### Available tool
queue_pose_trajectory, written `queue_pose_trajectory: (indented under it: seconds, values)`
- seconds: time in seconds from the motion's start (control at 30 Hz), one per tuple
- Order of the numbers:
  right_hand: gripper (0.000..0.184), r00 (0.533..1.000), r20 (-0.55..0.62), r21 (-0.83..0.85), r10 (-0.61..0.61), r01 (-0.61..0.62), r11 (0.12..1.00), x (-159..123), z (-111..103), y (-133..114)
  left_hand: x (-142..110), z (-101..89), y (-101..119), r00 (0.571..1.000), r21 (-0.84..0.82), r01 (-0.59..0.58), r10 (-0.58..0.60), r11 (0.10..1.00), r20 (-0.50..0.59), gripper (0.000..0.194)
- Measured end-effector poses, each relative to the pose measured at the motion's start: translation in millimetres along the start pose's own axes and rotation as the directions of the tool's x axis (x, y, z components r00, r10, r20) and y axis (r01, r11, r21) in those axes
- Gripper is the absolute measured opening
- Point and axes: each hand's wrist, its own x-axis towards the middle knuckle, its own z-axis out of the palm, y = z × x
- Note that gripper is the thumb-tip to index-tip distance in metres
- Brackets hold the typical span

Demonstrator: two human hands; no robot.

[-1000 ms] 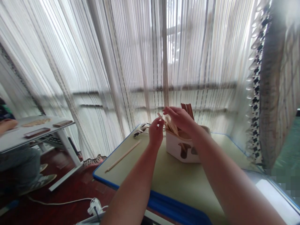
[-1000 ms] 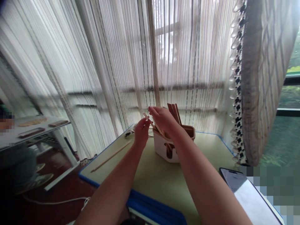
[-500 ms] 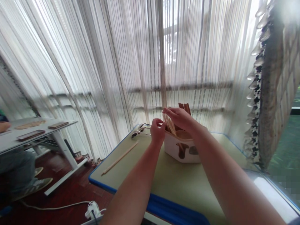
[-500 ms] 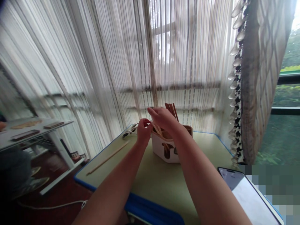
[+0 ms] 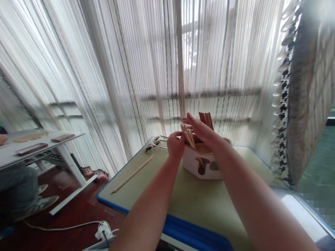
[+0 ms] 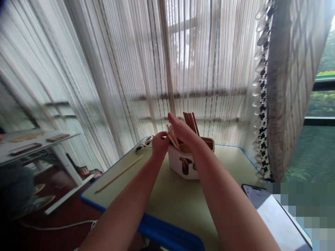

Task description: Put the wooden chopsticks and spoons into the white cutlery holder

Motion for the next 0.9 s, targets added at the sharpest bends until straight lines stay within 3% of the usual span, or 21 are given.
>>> queue_pose_trajectory:
  seconds: [0.1, 0.2, 0.43, 0.57, 0.67, 0.77, 0.83, 0.9]
  values:
    - [0.068, 1.0, -0.01, -0.042, 0.001, -0.001, 0.999, -3.7, -2.2, -6.3, -0.2, -0.6, -1.8, 0.996, -0.074, 0.074, -0.07, 0.995, 0.053, 0.026]
    - [0.062, 0.999, -0.017, -0.134, -0.046, 0.044, 0.99, -6.7, -3.7, -10.6, -1.1, -2.3, -3.1, 0.994, -0.065, 0.074, -0.068, 0.995, 0.083, 0.029]
    - [0.056, 0.984, -0.007, -0.307, -0.176, 0.166, 0.937, -11.5, -0.6, -15.7, -6.1, -4.2, -4.6, 0.997, -0.002, 0.068, -0.068, 0.998, 0.043, 0.036]
    - [0.048, 0.965, -0.011, -0.45, -0.262, 0.229, 0.863, -18.2, -4.6, -24.6, -7.6, -13.8, -2.6, 1.0, -0.024, -0.014, 0.014, 1.0, -0.004, 0.039]
    - [0.04, 0.923, -0.086, -0.552, -0.376, 0.27, 0.789, -23.7, -9.1, -35.0, -5.9, -35.1, -4.0, 0.992, 0.005, -0.058, 0.059, 0.998, -0.113, 0.039]
    - [0.035, 0.86, -0.125, -0.567, -0.494, 0.347, 0.747, -32.2, -5.0, -49.5, -8.8, -69.6, -12.4, 0.985, 0.191, -0.031, 0.063, 0.981, -0.163, 0.032]
    - [0.032, 0.825, -0.093, -0.536, -0.558, 0.431, 0.726, -40.2, 6.1, -59.7, -17.6, -96.0, -22.2, 0.989, 0.399, -0.03, 0.086, 0.917, -0.123, 0.03]
    - [0.032, 0.81, -0.009, -0.489, -0.586, 0.508, 0.709, -49.2, 23.0, -67.9, -31.5, -120.5, -34.7, 0.995, 0.615, -0.012, 0.069, 0.789, -0.068, 0.029]
